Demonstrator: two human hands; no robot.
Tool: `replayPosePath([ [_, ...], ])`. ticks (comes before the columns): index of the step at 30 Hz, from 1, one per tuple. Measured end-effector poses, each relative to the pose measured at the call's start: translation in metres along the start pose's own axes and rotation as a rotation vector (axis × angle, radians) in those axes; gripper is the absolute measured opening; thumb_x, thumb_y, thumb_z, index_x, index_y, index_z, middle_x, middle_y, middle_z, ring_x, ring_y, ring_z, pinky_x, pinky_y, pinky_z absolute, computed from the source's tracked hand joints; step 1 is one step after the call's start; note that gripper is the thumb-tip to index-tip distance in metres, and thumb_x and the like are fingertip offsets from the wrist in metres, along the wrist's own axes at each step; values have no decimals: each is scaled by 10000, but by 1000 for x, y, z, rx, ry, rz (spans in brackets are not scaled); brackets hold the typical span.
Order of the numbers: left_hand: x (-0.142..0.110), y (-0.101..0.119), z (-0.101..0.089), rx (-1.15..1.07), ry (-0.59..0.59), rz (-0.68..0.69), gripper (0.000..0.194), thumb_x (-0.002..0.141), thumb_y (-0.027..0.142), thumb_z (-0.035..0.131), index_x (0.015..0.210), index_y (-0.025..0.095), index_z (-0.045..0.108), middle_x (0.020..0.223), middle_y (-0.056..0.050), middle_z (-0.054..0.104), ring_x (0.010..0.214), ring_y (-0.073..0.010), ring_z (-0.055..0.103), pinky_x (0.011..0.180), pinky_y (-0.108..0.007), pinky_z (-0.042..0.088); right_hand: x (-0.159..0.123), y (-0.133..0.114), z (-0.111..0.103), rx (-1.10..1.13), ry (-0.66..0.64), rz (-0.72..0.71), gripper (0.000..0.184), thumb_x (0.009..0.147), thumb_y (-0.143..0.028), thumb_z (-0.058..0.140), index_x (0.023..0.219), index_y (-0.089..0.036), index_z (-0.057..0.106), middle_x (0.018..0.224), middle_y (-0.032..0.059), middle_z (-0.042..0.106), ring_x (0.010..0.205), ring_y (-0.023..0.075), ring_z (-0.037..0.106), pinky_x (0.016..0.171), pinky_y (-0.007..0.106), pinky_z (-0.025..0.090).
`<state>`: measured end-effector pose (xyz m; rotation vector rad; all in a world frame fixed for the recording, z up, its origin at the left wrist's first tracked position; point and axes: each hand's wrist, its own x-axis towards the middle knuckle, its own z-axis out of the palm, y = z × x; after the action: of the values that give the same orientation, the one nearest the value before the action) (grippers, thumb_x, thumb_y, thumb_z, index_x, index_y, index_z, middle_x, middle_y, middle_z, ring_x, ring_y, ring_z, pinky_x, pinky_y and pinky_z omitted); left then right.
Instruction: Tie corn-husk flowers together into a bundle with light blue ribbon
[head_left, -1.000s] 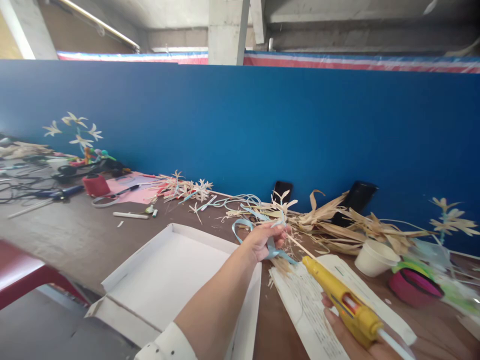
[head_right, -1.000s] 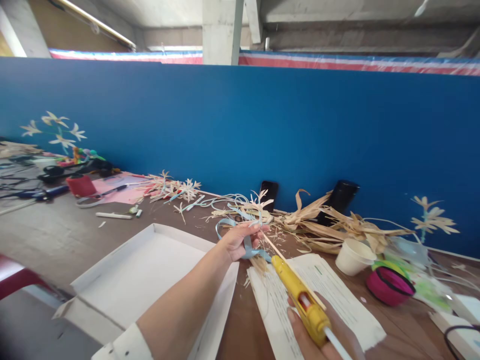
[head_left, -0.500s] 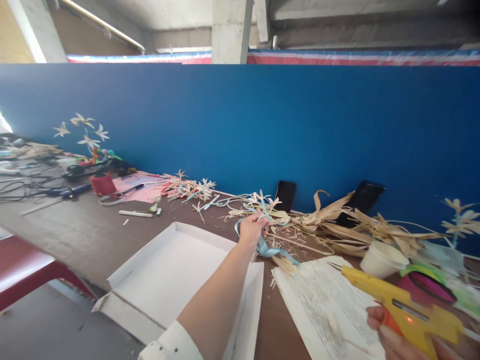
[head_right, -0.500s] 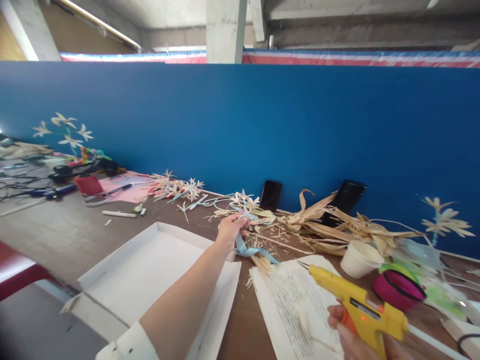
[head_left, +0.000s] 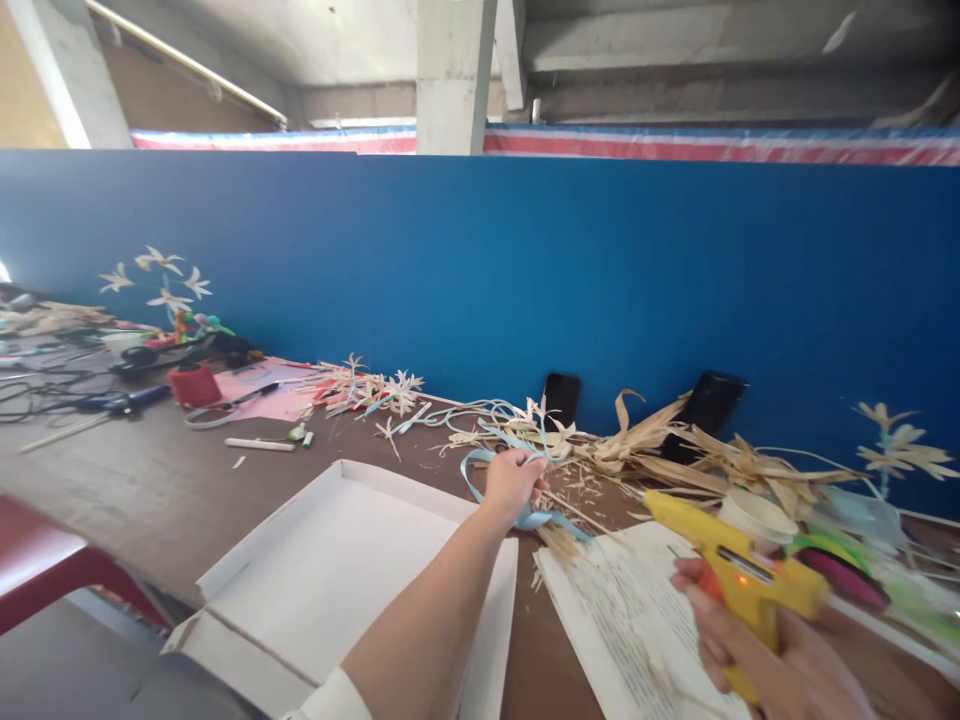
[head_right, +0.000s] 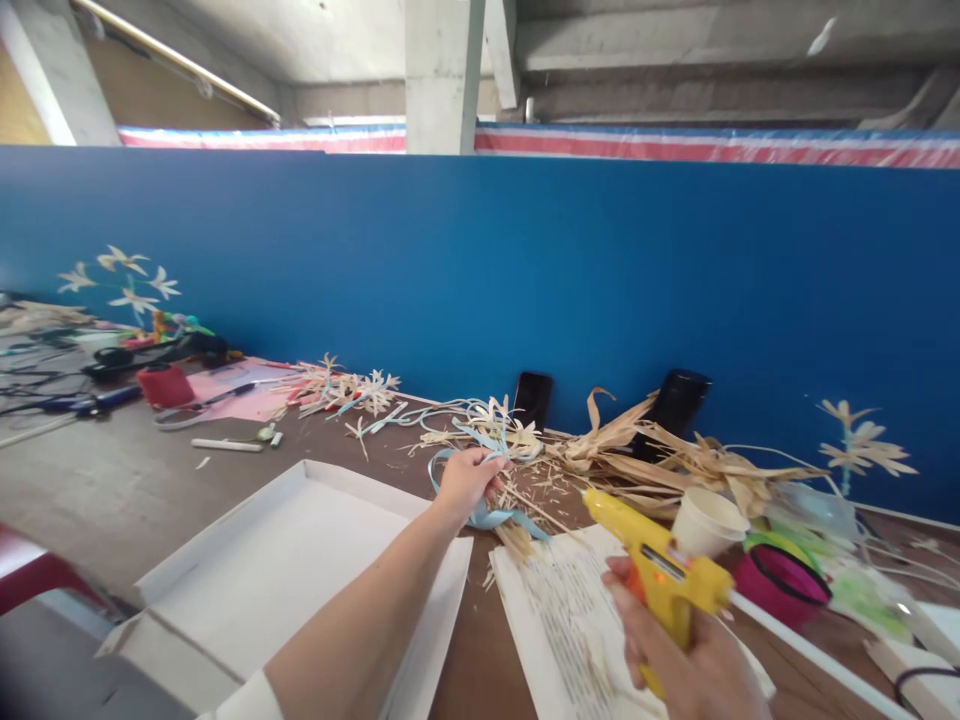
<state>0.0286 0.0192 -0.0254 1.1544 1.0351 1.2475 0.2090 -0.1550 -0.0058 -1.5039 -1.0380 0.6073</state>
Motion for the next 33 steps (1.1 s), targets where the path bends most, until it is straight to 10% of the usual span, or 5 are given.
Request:
replayPosePath([
  [20,30,-12,-2,-91,183,29,153,683,279,628,714,130,649,462,12,536,427,-91,480,420,-182,346,92,-28,92,5,-297,-252,310,716,-438,622,854,-160,624,547,-15,516,535,144,485,540,275,414],
  [33,53,-23,8,-9,217,49,112,704,228,562,692,139,628,453,22,517,416,-92,471,429,-189,367,93,16,110,16,-302,-186,333,727,-483,603,821,-164,594,495,-26,493,472,161,483,494,296,398],
])
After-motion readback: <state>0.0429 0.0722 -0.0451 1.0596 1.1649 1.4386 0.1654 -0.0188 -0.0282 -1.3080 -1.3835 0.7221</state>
